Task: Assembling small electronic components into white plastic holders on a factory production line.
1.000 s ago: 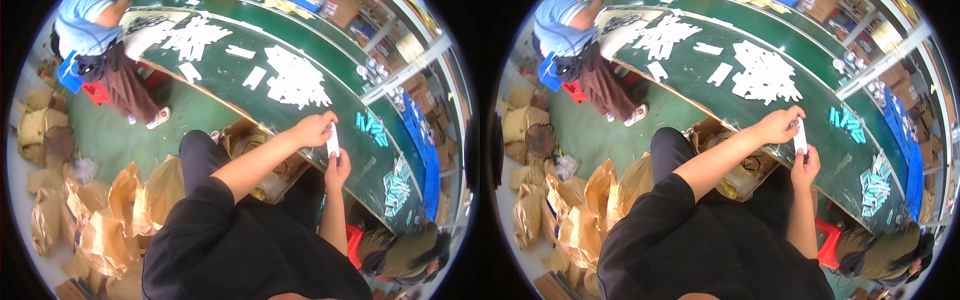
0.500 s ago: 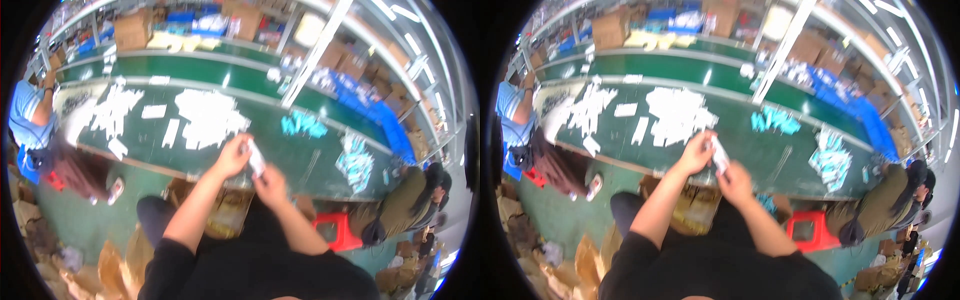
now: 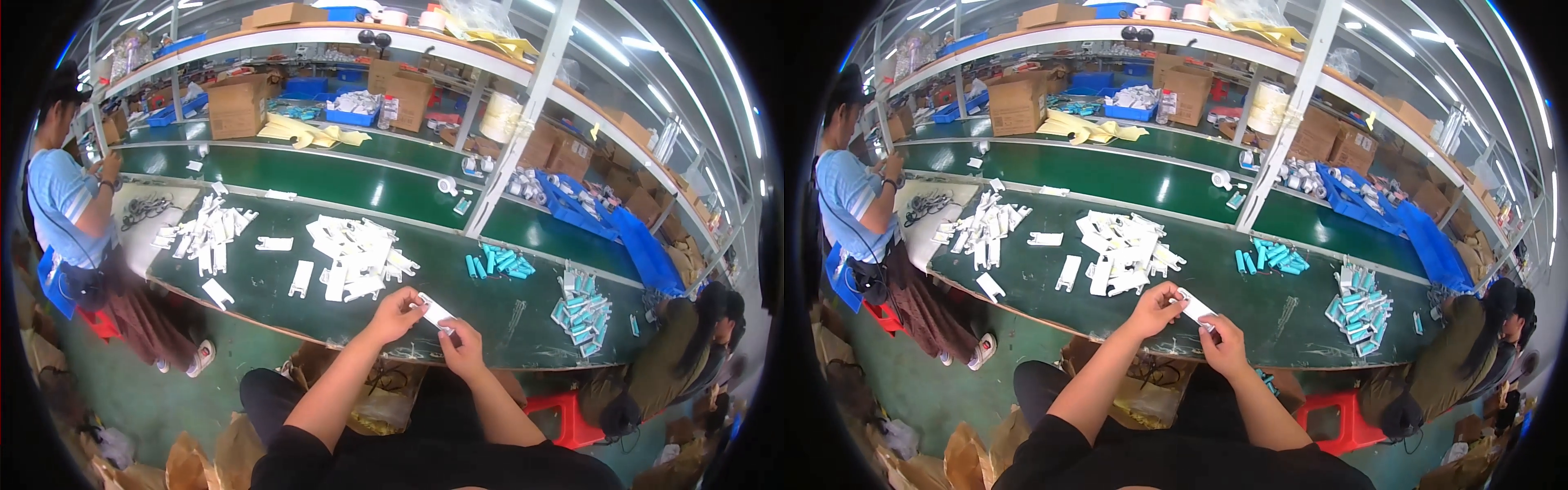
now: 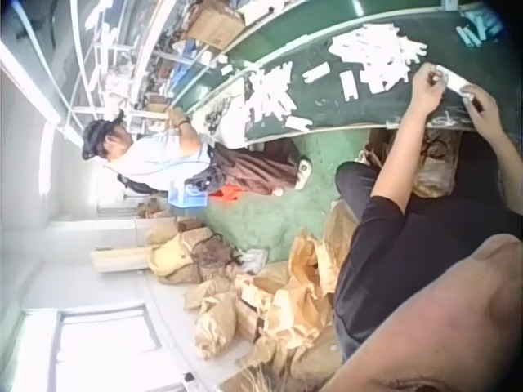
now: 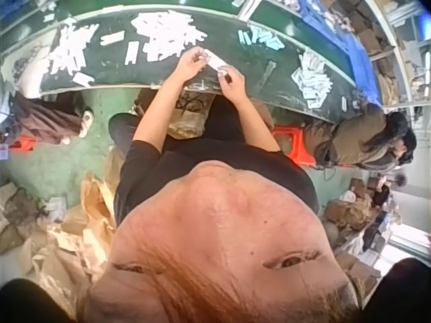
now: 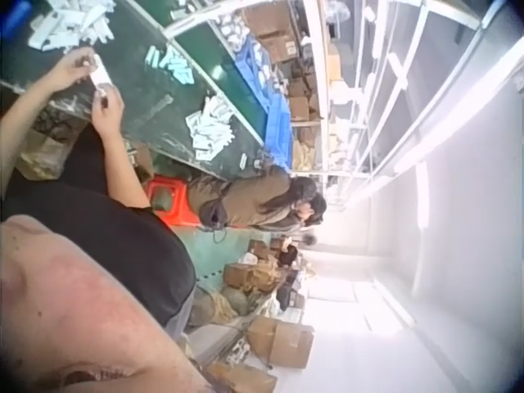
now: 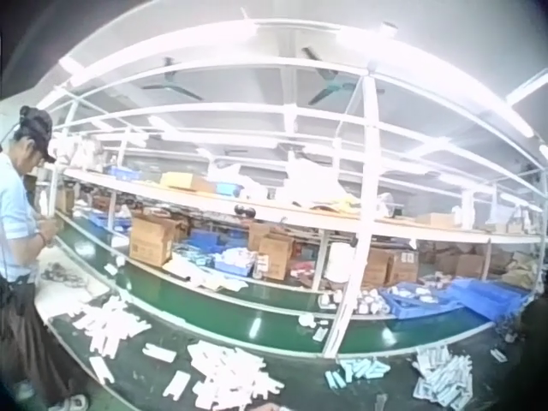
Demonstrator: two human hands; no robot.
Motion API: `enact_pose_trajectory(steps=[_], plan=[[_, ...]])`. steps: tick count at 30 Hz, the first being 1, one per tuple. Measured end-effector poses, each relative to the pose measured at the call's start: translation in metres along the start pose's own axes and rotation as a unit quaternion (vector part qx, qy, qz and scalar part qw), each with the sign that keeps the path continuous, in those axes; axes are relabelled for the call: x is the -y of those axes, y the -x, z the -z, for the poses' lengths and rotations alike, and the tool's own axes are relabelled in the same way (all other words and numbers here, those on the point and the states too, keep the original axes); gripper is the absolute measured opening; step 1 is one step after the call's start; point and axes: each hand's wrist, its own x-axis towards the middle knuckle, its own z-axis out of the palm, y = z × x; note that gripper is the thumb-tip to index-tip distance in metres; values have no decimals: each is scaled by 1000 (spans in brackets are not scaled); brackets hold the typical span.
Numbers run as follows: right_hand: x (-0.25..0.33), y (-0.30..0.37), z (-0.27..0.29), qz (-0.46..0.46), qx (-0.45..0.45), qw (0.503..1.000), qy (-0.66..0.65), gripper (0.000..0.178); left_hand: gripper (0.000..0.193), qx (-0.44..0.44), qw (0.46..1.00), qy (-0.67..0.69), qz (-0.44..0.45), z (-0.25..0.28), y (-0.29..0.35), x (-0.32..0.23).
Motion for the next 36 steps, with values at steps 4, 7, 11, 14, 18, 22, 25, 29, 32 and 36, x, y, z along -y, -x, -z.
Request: enact_pose_trajectory(steps=[4,7,11,14,18,22,25,29,32,36], plan=[[-2,-7,-5,-13,24,999,26,16,14,-15,999,-38,18,0,0,-7],[-5,-7,-4,-6,33,999,39,17,17,-18,998,-46,35,3,-6,-6],[-10,-4,-15,21,-2,998,54,20,23,-31,996,-78,22,29,-2,1],[-9,-3,-11,39,-35,997,56,32,24,-4,996,-80,35,34,-1,-7],[-5,7,8,63,-56,995,55,68,24,84,991,-98,23,24,-6,-16],[-12,22,4,82,-2,995,53,59,25,183,978,-99,-5,27,-7,-17],[-14,30,-9,21,33,994,101,37,25,171,979,-107,-2,35,4,-10],[-20,20,-12,-6,33,997,68,30,24,144,980,-141,-8,47,-1,-8],[-26,10,-3,-1,26,997,67,25,22,157,971,-172,-50,26,-14,-21],[-15,-4,-14,26,10,999,35,26,23,145,979,-139,-42,29,-14,-30]])
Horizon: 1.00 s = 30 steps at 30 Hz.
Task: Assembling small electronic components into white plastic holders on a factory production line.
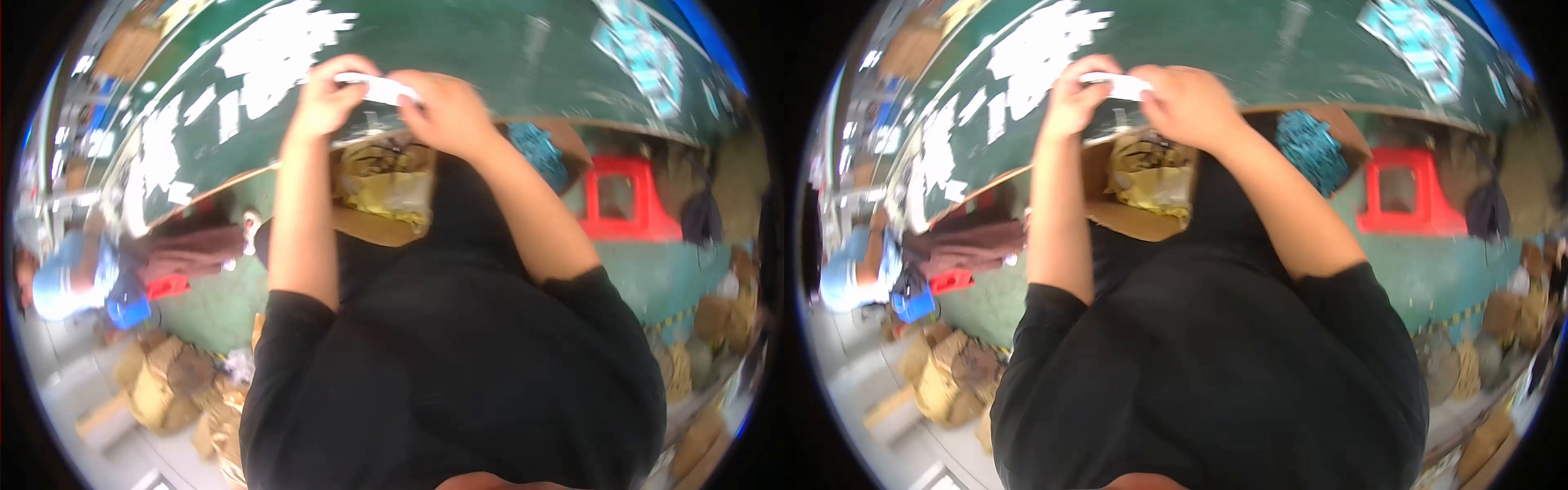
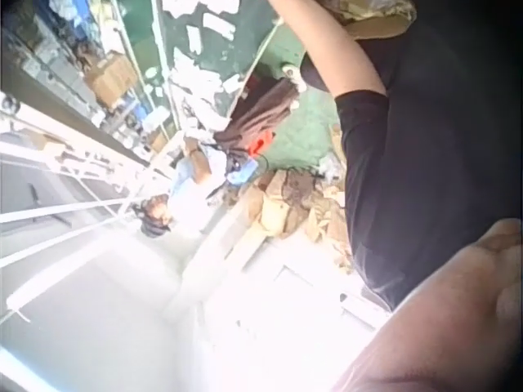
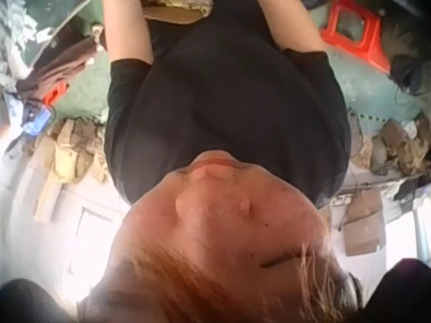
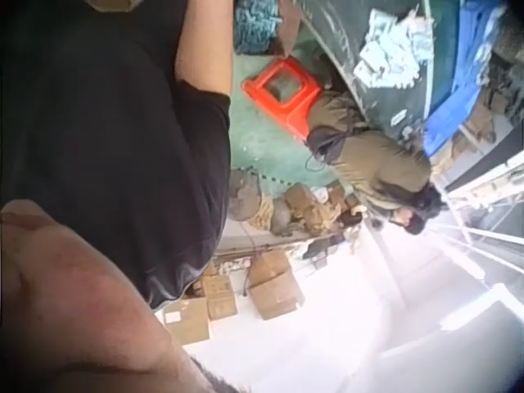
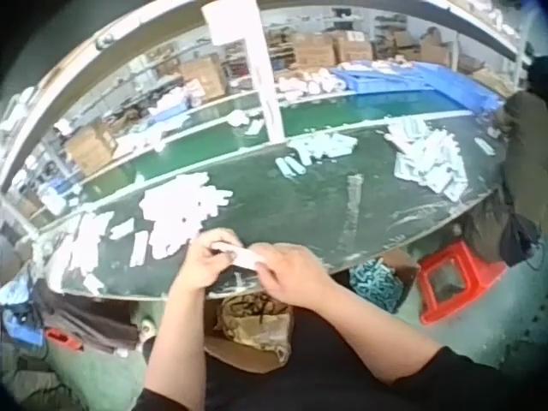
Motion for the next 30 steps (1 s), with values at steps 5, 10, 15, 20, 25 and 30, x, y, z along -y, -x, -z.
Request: enact_pose_trajectory(steps=[5,10,15,20,25,30], plan=[[-7,27,11,-64,35,997,17,39,18,-49,998,0,32,-35,6,-7],[3,31,15,-88,55,994,18,33,28,-61,996,63,17,-42,9,8],[16,18,15,-91,64,994,9,37,31,-84,996,-21,-19,-44,9,-1],[11,14,14,-126,77,989,25,38,28,-95,995,-27,-28,-43,3,-4],[12,12,9,-84,65,994,21,38,28,-114,991,-43,-54,-39,5,4],[9,16,12,-57,59,996,29,38,29,-129,986,-90,-54,-46,7,-8]])
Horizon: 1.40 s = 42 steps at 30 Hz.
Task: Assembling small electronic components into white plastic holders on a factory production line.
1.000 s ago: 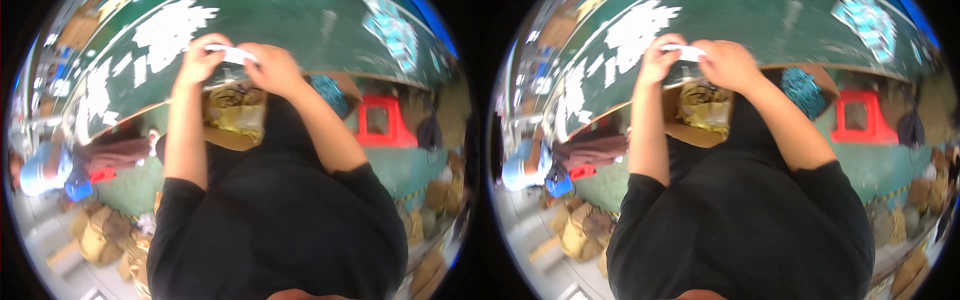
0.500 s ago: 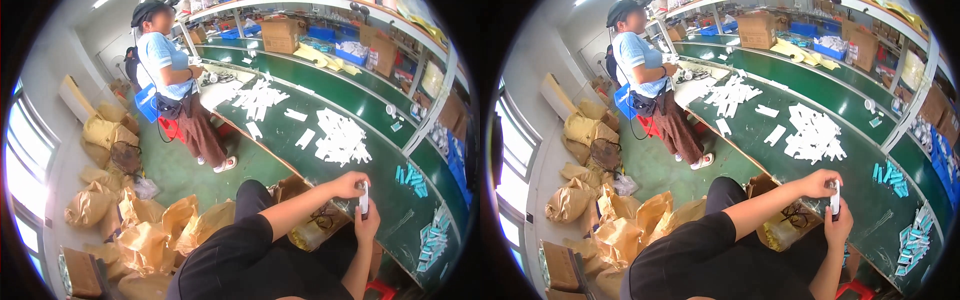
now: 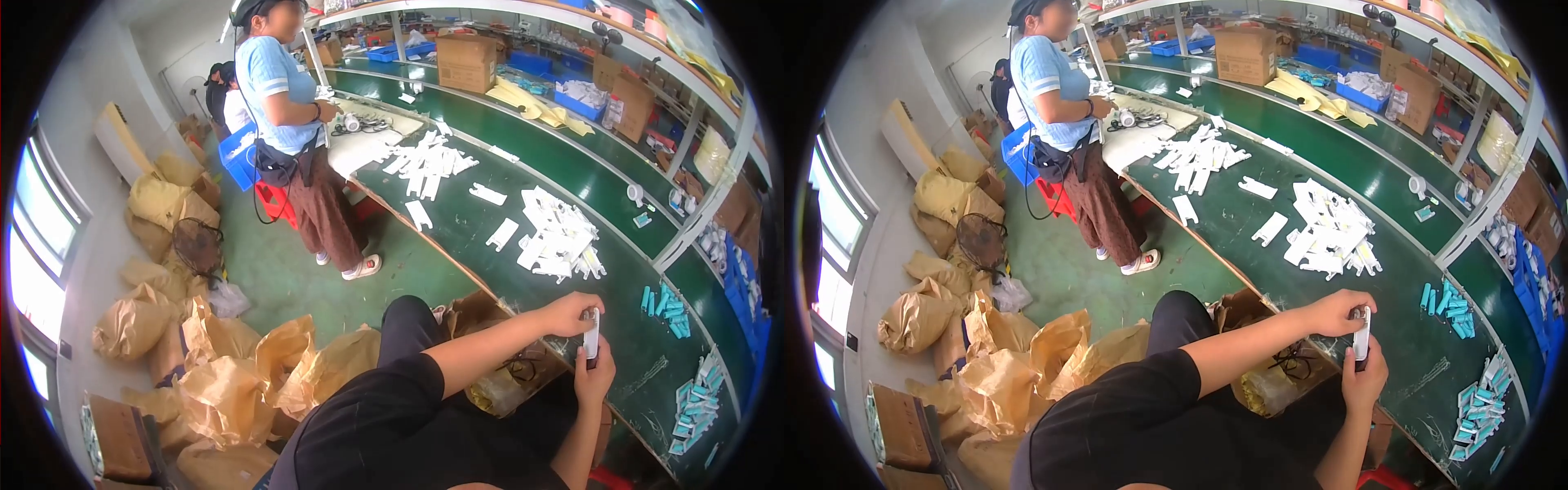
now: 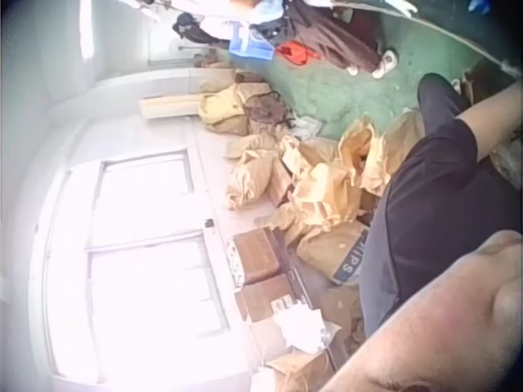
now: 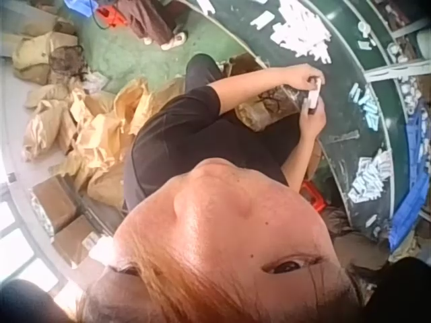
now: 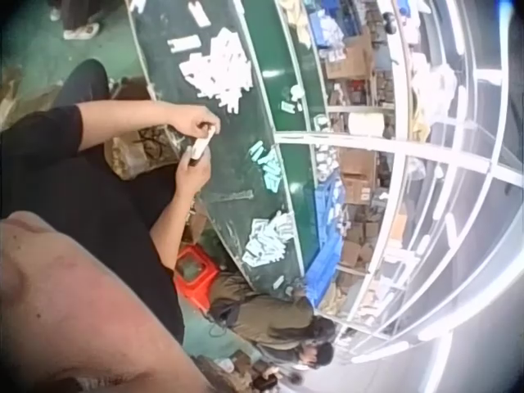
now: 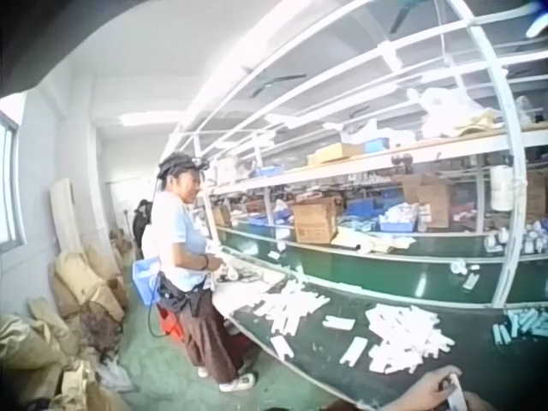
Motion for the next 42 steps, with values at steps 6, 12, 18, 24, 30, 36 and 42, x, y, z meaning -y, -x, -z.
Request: enact_pose_trajectory(steps=[6,12,18,24,30,36,42], plan=[[8,-1,0,22,-13,1000,4,38,28,5,999,-27,-31,2,2,-4],[8,-1,1,27,-10,1000,11,38,27,10,999,-36,-20,0,2,-5],[4,-1,-2,30,-16,999,20,39,26,2,998,-60,-25,0,2,-5],[9,-1,-1,3,-5,1000,19,38,25,-7,997,-69,-27,0,3,-5],[12,-1,2,26,-9,999,23,37,28,0,998,-67,-20,-1,2,-8],[4,1,1,-2,4,1000,20,38,26,-1,997,-72,-19,-2,2,-7],[11,-2,1,10,-2,1000,16,44,42,-26,997,-71,-4,-3,3,-7]])
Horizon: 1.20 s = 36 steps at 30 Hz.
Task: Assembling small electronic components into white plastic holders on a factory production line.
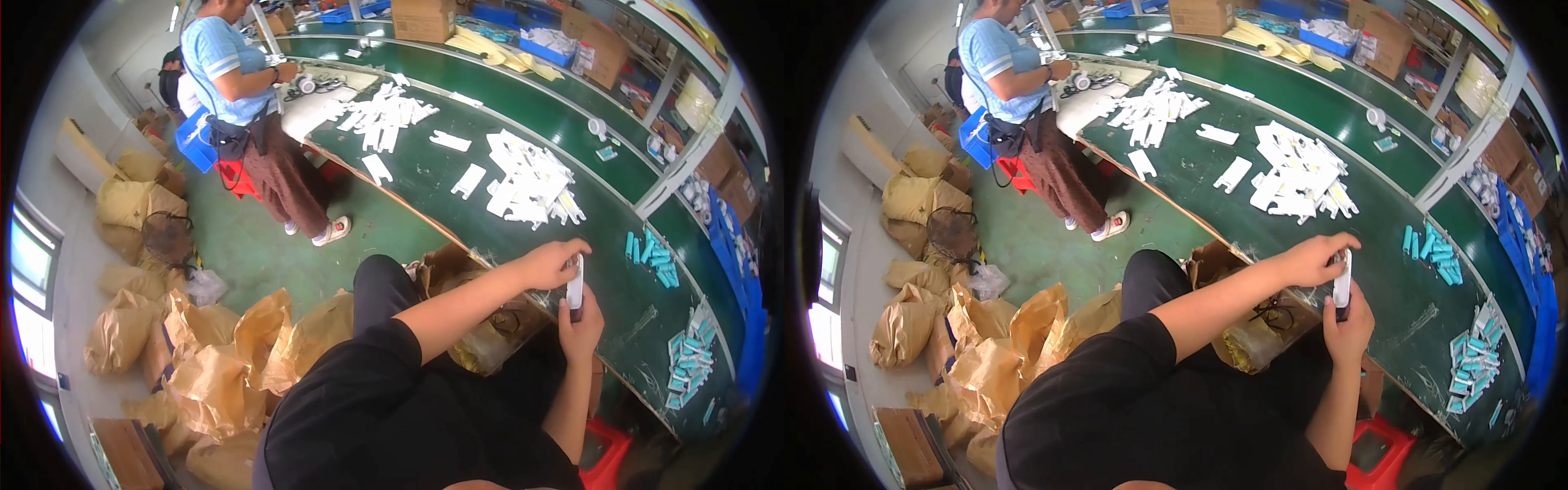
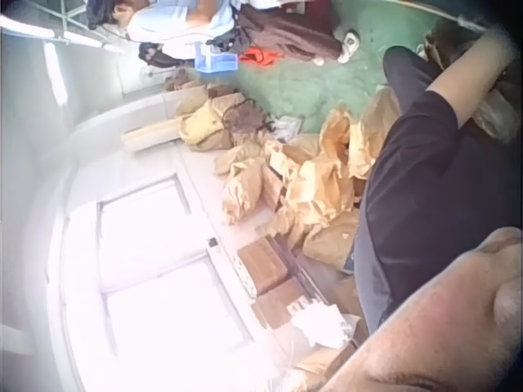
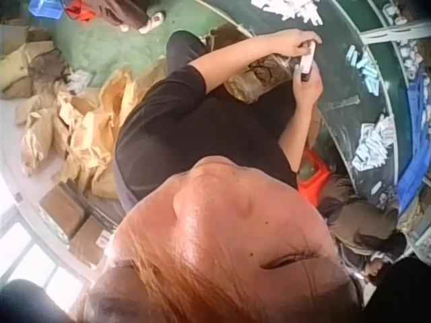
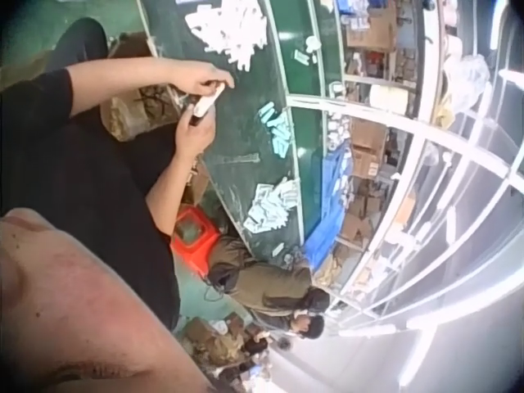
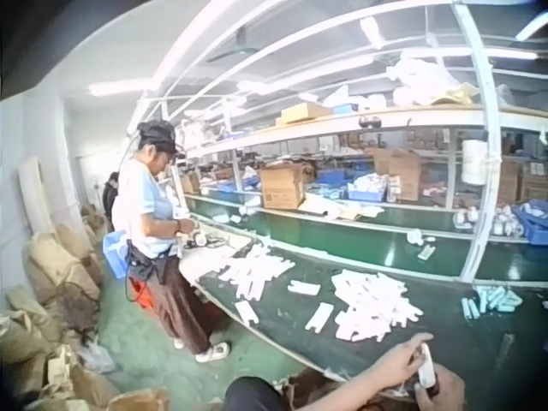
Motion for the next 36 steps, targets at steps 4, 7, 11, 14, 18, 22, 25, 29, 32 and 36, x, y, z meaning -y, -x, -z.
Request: enact_pose_trajectory(steps=[4,7,11,14,18,22,25,29,32,36], plan=[[1,2,-1,-25,16,1000,-6,46,51,-14,1000,19,19,-1,2,2],[-2,3,1,-32,24,999,15,41,47,-19,1000,14,17,-5,2,5],[-6,3,3,-19,16,999,22,35,37,-33,998,8,-43,-8,-4,7],[-3,-2,3,-7,-1,1000,25,32,42,-11,999,31,-19,0,-7,2],[7,-7,-9,-5,20,1000,23,32,50,-29,998,9,-49,14,1,11],[-11,5,-3,9,-5,999,41,31,39,11,1000,27,8,4,-1,-5],[-7,7,6,-51,3,998,24,25,44,-2,1000,19,-19,-9,-1,-3],[-11,-4,-1,-97,40,994,-19,16,43,-73,996,24,-41,-4,6,-2],[-33,-19,9,-230,55,946,-221,5,44,-131,987,-10,-91,2,1,-10],[-51,-46,28,-251,18,955,-157,11,32,-184,981,-56,-34,8,-2,-12]])
